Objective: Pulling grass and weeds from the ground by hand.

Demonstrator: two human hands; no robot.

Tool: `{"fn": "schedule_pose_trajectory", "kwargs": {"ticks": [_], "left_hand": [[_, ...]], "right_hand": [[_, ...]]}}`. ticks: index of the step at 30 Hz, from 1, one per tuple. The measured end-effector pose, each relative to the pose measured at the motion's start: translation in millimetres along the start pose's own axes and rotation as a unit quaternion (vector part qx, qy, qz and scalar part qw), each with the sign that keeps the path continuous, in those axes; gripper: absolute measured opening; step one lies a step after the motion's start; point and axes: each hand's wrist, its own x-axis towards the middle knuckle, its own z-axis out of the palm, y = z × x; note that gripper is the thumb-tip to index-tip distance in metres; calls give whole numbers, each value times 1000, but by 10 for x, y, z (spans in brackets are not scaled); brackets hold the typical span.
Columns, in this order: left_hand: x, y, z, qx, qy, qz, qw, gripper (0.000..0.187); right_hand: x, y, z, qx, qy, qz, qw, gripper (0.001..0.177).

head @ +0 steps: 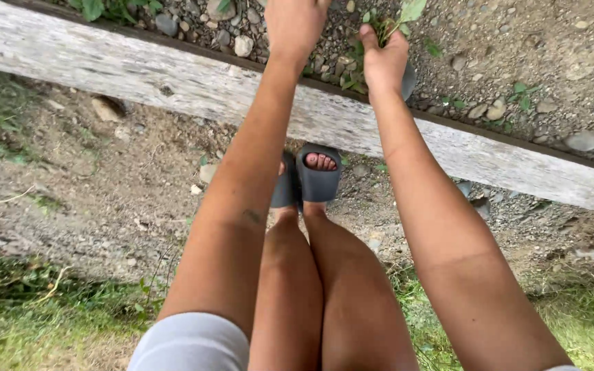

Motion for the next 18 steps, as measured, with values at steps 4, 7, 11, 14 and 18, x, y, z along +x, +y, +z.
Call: {"fn": "schedule_pose_trajectory", "kwargs": {"ticks": [4, 7, 11, 14, 18], "left_hand": [[-378, -267, -693, -74, 141, 23, 987, 25], [-497, -669, -817, 9, 161, -10, 987, 40], [-210, -897, -939, 67, 140, -6, 988, 68], [4, -937, -696, 237, 153, 86, 956, 45], [376, -1113, -260, 350, -34, 33, 935, 17]], "right_hand": [[16, -272, 109, -15, 17, 86, 996, 16], [-170, -519, 303, -5, -15, 61, 998, 19], [-117, -889, 589, -40, -40, 12, 998, 23], [-66, -776, 733, -15, -69, 41, 997, 22], [32, -612, 970, -58, -82, -24, 995, 23]]}}
